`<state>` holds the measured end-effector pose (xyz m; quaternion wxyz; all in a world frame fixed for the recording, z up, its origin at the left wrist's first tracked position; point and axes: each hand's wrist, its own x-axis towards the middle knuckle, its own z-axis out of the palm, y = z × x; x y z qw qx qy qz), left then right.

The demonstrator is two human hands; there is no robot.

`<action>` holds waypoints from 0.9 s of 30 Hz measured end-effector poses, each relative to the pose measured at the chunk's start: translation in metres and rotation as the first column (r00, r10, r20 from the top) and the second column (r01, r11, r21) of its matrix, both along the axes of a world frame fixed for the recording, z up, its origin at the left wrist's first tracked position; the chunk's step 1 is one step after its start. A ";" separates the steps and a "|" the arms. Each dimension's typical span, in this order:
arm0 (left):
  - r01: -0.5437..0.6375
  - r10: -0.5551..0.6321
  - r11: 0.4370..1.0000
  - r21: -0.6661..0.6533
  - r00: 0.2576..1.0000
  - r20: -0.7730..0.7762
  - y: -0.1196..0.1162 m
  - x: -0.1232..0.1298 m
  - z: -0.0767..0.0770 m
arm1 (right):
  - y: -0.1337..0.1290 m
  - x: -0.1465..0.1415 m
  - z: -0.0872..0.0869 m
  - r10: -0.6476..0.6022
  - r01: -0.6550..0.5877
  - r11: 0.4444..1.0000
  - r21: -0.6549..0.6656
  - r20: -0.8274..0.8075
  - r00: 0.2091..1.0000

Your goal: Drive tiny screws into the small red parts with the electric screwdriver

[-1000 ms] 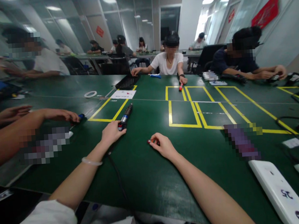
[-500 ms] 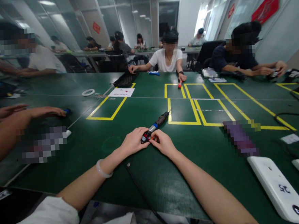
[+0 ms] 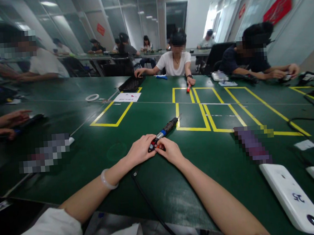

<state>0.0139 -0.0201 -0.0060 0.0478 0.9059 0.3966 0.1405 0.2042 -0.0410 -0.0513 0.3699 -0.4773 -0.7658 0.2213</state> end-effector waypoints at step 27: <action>-0.286 0.287 0.958 0.021 0.956 -0.061 0.041 -0.043 -0.003 | -0.008 0.005 0.009 -0.009 0.008 1.000 -0.026 -0.027 1.000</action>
